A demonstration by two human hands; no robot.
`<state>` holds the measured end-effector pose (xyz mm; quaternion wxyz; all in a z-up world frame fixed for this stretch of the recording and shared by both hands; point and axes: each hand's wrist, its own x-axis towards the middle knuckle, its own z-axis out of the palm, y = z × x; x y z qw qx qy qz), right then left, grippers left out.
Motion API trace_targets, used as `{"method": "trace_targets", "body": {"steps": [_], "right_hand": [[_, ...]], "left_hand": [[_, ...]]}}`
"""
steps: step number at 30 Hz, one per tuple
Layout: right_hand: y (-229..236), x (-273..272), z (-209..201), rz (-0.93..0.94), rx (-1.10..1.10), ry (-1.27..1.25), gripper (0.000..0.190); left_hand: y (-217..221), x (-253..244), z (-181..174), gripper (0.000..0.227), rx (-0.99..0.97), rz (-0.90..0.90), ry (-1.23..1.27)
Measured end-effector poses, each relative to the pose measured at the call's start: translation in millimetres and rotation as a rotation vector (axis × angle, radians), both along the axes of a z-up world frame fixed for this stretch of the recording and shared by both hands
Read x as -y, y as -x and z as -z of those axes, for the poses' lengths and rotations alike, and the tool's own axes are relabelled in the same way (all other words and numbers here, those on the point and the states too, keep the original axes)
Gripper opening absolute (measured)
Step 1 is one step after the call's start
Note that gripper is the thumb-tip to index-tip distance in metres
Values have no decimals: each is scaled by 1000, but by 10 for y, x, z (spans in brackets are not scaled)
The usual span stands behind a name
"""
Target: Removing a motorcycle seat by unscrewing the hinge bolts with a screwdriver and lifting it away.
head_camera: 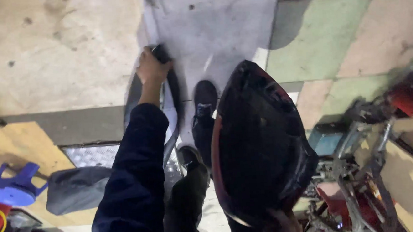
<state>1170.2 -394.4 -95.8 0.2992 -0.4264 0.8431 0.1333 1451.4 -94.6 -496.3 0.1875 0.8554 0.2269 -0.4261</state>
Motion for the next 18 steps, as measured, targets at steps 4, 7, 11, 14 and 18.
{"method": "trace_targets", "body": {"steps": [4,7,11,14,18], "right_hand": [[12,464,344,273,353,-125,44],[299,618,644,374,515,-135,31],[452,526,290,442,789,-57,47],[1203,747,233,493,574,22,12],[1705,887,0,617,601,33,21]], "left_hand": [[336,73,-9,50,38,429,-165],[253,197,-319,35,161,484,-14],[-90,956,-1200,39,458,471,288],[-358,1480,-2329,46,680,424,535],[-611,2045,-3894,39,815,296,727]]}}
